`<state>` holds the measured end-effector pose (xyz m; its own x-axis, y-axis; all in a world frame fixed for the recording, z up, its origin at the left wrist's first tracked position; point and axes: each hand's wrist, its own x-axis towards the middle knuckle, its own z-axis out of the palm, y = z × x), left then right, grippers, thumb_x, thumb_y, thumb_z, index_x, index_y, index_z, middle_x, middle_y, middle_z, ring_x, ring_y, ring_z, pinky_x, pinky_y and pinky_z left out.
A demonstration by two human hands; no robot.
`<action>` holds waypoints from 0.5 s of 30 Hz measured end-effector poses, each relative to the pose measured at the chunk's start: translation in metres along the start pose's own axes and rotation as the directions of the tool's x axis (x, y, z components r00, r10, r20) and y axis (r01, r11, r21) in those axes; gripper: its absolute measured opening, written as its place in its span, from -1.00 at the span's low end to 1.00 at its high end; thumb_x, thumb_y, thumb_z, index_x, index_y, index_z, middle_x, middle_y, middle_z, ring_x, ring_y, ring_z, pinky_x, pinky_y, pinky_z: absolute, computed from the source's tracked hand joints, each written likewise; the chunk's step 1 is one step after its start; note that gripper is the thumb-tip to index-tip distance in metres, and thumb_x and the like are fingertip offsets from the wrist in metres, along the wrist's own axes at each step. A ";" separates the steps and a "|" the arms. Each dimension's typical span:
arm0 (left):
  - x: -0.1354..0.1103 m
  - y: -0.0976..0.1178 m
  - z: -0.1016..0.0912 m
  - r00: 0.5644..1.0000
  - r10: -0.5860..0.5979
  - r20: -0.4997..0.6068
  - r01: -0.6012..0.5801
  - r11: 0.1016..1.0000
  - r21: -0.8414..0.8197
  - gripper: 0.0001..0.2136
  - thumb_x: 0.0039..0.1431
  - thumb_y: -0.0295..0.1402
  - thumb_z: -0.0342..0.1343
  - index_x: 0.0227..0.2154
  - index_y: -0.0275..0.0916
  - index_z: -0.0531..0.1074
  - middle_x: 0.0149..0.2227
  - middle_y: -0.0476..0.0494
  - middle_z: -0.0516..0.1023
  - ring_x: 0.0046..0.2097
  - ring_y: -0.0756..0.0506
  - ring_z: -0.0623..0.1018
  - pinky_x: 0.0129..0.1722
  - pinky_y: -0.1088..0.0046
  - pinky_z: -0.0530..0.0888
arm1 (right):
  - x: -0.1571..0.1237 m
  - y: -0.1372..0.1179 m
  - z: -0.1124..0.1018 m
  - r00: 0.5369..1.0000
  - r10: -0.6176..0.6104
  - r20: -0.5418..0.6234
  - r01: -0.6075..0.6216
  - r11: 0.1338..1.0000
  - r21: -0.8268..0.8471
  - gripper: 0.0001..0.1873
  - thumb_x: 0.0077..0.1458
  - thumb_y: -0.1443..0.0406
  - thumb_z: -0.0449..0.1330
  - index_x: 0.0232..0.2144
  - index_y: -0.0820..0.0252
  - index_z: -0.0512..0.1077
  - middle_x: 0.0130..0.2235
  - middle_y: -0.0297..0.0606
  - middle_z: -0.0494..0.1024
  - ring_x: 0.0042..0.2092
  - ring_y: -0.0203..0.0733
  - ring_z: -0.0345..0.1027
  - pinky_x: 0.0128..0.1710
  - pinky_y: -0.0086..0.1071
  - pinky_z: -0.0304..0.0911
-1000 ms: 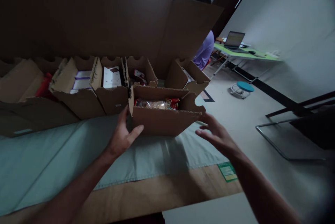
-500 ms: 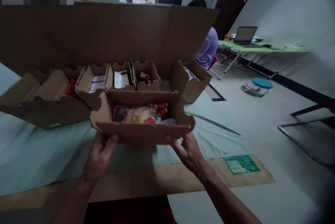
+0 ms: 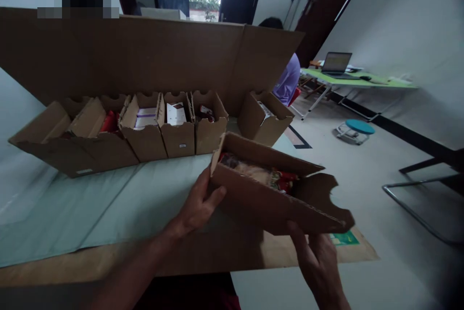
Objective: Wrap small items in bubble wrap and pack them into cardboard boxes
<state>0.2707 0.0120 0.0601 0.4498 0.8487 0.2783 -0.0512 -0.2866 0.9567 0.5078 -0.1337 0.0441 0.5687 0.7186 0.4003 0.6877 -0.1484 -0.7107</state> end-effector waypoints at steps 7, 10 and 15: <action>0.076 0.010 0.026 0.965 0.211 0.159 -0.211 0.977 -0.016 -0.39 0.31 -0.10 0.15 0.35 -0.20 0.22 0.33 -0.29 0.37 0.33 -0.30 0.36 0.35 0.05 0.27 | -0.004 0.003 -0.003 0.973 0.065 -0.223 -0.057 0.997 0.042 -0.33 0.21 -0.08 0.19 0.09 0.36 0.50 0.07 0.11 0.56 0.20 0.34 0.33 0.19 0.15 0.18; 0.047 0.009 0.017 0.987 0.157 0.038 -0.157 0.988 0.007 -0.43 0.30 -0.08 0.16 0.29 -0.18 0.30 0.24 -0.26 0.46 0.26 -0.29 0.42 0.30 0.08 0.33 | -0.007 -0.007 0.001 0.972 -0.041 -0.230 0.040 0.999 -0.009 -0.40 0.26 -0.05 0.16 0.07 0.34 0.50 0.06 0.11 0.56 0.13 0.28 0.39 0.10 0.06 0.28; -0.062 0.006 -0.016 0.849 -0.038 -0.528 0.095 0.992 0.081 -0.56 0.37 -0.14 0.12 0.24 -0.11 0.35 0.14 -0.15 0.53 0.18 -0.20 0.49 0.24 0.27 0.37 | -0.006 -0.045 0.033 0.964 -0.243 0.105 0.217 0.952 0.216 -0.70 0.29 0.11 0.19 -0.08 0.18 0.49 -0.17 -0.12 0.63 -0.17 -0.01 0.50 -0.16 -0.21 0.42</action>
<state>0.2283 -0.0358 0.0500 -0.0868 0.9657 0.2446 0.0647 -0.2396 0.9687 0.4583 -0.1092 0.0546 0.3339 0.8003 0.4980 0.6806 0.1608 -0.7148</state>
